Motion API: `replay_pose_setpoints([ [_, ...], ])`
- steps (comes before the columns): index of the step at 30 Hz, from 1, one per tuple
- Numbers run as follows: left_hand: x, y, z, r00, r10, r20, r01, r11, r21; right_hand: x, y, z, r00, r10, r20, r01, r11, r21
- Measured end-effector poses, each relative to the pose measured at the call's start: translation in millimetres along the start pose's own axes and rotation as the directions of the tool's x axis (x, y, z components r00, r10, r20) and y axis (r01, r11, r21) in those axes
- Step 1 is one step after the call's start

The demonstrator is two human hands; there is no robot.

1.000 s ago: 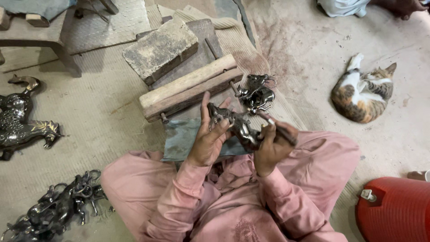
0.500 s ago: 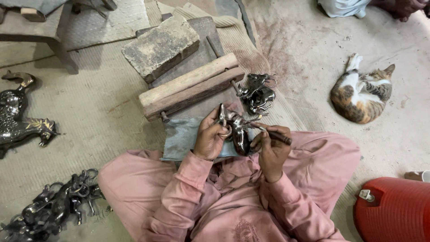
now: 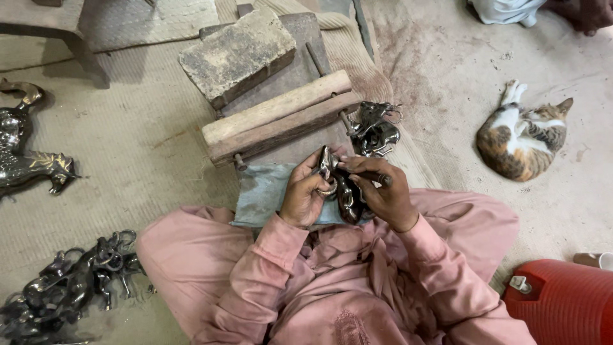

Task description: The person sits on the floor and uses a small tool to polish a metal horse figurine. They rotate the figurine to access different surfaces and continue polishing until the end of the clip.

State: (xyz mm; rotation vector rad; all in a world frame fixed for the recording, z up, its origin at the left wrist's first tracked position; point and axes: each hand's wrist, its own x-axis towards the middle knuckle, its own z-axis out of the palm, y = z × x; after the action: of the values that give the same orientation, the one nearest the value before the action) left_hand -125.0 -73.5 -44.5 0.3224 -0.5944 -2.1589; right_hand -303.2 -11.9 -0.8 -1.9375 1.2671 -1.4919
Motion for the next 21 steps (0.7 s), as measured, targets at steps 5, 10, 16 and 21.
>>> replay_pose_setpoints([
  [5,3.7,0.2,-2.5,0.998,-0.035,-0.044,0.036,0.999,0.026,7.3,4.4,-3.3,0.998,-0.028,0.056,0.030,0.999,-0.024],
  [10,3.4,1.2,-0.8,0.999,-0.029,-0.018,0.030,0.999,0.035,15.6,2.4,-11.4,0.994,-0.019,0.109,0.031,0.993,-0.114],
  [16,3.6,1.3,-0.7,1.000,-0.011,0.020,0.010,0.999,0.036,26.9,4.0,-18.7,0.976,-0.056,0.212,0.092,0.983,-0.160],
  [21,4.8,3.3,2.3,0.999,-0.037,-0.016,0.038,0.999,0.029,30.1,4.0,-21.2,0.974,-0.076,0.214,0.114,0.978,-0.172],
])
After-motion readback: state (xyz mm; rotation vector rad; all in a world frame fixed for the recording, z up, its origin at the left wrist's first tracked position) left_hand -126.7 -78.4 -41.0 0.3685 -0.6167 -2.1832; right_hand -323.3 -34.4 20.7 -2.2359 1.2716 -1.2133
